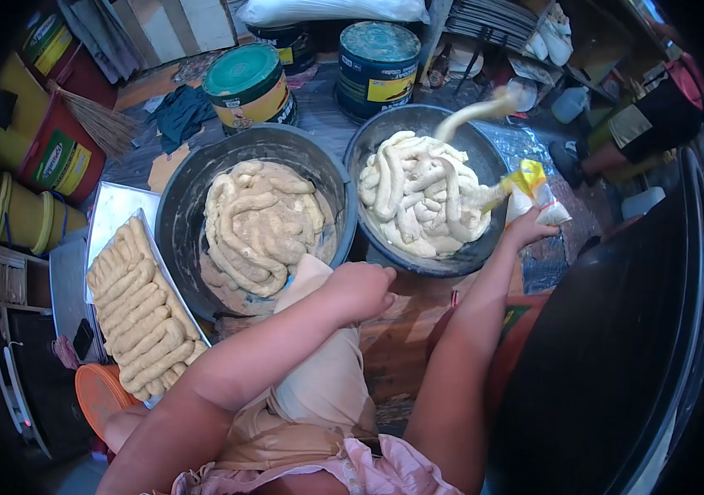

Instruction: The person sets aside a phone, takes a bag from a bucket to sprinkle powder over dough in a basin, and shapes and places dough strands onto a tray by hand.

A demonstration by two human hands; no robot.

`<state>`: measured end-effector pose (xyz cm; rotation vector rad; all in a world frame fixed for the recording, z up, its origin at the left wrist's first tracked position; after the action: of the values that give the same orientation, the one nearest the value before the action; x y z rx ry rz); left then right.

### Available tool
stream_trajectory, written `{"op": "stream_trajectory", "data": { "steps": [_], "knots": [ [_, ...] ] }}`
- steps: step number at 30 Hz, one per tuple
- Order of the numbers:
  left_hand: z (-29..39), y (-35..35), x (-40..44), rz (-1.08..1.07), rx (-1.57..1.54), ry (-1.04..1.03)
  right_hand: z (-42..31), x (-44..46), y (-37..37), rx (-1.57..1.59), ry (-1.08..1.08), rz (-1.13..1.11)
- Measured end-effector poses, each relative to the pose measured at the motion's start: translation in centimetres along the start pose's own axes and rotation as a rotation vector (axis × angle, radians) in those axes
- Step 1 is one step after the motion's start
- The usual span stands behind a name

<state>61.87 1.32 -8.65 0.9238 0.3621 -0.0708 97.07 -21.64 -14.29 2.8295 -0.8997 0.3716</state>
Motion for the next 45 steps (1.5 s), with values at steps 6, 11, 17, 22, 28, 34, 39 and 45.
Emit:
{"op": "stream_trajectory", "data": {
  "steps": [6,11,17,22,28,34,39,45],
  "knots": [
    [0.0,-0.4,0.5,-0.010,0.008,0.002,-4.2,1.0,-8.0,0.132,0.100,-0.163],
    [0.2,-0.4,0.7,-0.016,0.004,-0.016,-7.3,-0.8,-14.0,0.238,0.133,-0.162],
    [0.1,-0.2,0.8,-0.002,-0.008,-0.012,-9.5,-4.5,-19.1,0.285,0.104,-0.199],
    [-0.3,0.3,0.6,0.000,-0.017,0.007,-11.8,-8.1,-19.3,0.278,0.165,-0.268],
    [-0.7,-0.1,0.5,0.008,-0.024,0.015,-8.8,-11.2,-17.3,0.218,0.127,-0.491],
    [-1.2,0.2,0.1,-0.003,-0.038,0.022,-3.9,-11.5,-8.0,0.284,-0.032,-0.529],
    [-1.3,0.5,-0.3,0.007,-0.031,0.020,-0.1,-8.0,0.7,0.146,-0.008,-0.301],
    [-0.9,0.4,-0.2,0.031,-0.044,-0.004,1.2,-6.5,5.3,-0.015,-0.030,0.000]
  ]
}}
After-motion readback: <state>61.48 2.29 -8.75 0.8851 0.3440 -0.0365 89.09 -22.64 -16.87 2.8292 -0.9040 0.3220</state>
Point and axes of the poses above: each hand's wrist, its own x-axis towards the middle knuckle, its own y-axis out of the back of the hand, z = x × y, the point moved 10 cm from there along x, towards the middle knuckle, and after that the axes turned 1 degree about z, right-handed, at the moved point
